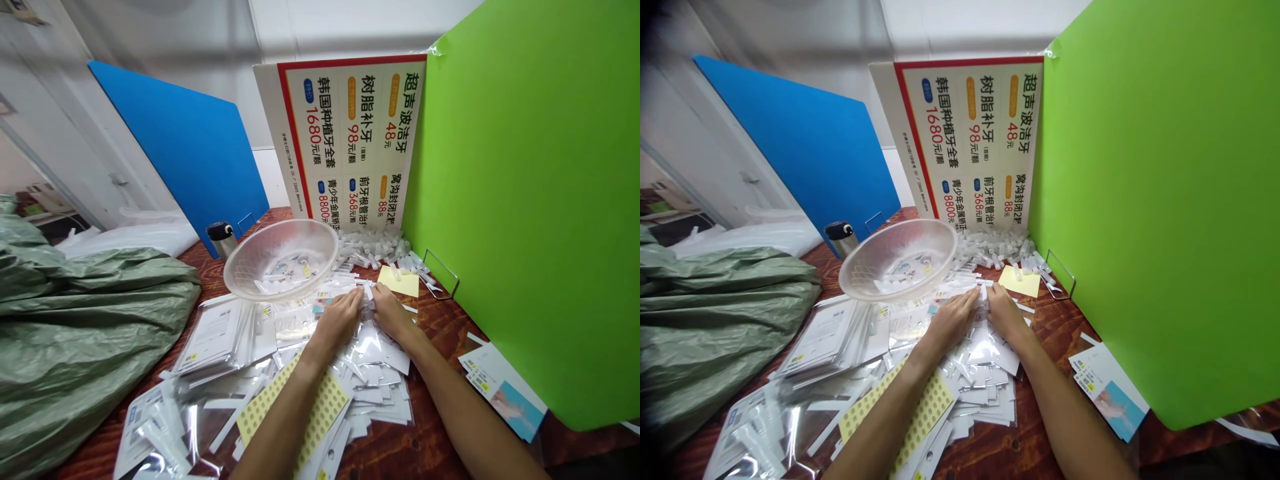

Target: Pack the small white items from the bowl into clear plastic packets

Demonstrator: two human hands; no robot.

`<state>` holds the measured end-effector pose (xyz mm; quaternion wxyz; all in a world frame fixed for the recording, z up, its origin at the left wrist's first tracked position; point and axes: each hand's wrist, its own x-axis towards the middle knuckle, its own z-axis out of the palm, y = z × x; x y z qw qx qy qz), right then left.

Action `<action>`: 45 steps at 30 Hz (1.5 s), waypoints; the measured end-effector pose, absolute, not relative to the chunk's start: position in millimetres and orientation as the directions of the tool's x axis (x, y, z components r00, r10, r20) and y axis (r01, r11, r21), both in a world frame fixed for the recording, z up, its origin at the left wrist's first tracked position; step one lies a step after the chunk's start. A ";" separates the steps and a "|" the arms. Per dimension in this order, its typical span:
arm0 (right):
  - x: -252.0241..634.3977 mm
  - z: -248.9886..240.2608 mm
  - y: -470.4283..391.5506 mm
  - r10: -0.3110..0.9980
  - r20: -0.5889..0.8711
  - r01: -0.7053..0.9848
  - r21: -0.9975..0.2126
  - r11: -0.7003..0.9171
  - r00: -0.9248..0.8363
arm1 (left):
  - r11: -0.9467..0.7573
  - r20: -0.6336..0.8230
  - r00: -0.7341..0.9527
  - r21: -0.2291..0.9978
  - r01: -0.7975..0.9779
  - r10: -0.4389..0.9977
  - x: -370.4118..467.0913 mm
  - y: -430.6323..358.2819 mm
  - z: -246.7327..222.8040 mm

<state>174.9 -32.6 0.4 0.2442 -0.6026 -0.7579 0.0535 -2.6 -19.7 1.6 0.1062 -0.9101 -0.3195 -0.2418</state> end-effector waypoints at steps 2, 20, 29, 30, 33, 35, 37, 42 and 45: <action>175.6 -1.7 -32.2 0.941 0.321 0.891 -0.390 0.233 -0.106 | -0.804 0.511 0.713 -0.070 0.591 0.479 -3.4 -20.4 4.1; 163.7 -7.7 -34.2 0.883 0.453 0.773 -0.601 0.203 0.121 | -0.868 0.497 0.802 -0.172 0.466 0.332 -3.3 -21.4 5.2; 157.5 -0.2 -35.4 0.802 0.597 0.616 -0.625 0.480 -0.019 | -0.804 0.597 0.641 0.011 0.595 0.483 -3.8 -19.2 1.7; 158.6 1.0 -35.2 0.788 0.615 0.610 -0.614 0.502 -0.029 | -0.800 0.606 0.626 0.028 0.600 0.490 -4.2 -19.0 1.8; 162.1 5.0 -34.6 0.759 0.651 0.586 -0.606 0.539 -0.025 | -0.785 0.635 0.581 0.065 0.616 0.509 -4.8 -19.0 2.2; 162.8 8.2 -35.2 0.753 0.659 0.570 -0.617 0.543 -0.005 | -0.781 0.656 0.558 0.079 0.620 0.509 -4.7 -19.4 2.4; 161.9 11.6 -37.0 0.744 0.668 0.557 -0.624 0.549 0.015 | -0.778 0.671 0.541 0.086 0.622 0.507 -4.5 -19.7 2.6; 159.5 14.1 -40.7 0.769 0.639 0.612 -0.609 0.505 0.001 | -0.789 0.682 0.539 0.093 0.607 0.495 -4.7 -19.9 3.1; 161.2 8.5 -38.5 0.816 0.578 0.689 -0.601 0.405 0.025 | -0.809 0.676 0.557 0.098 0.580 0.482 -5.4 -20.4 4.1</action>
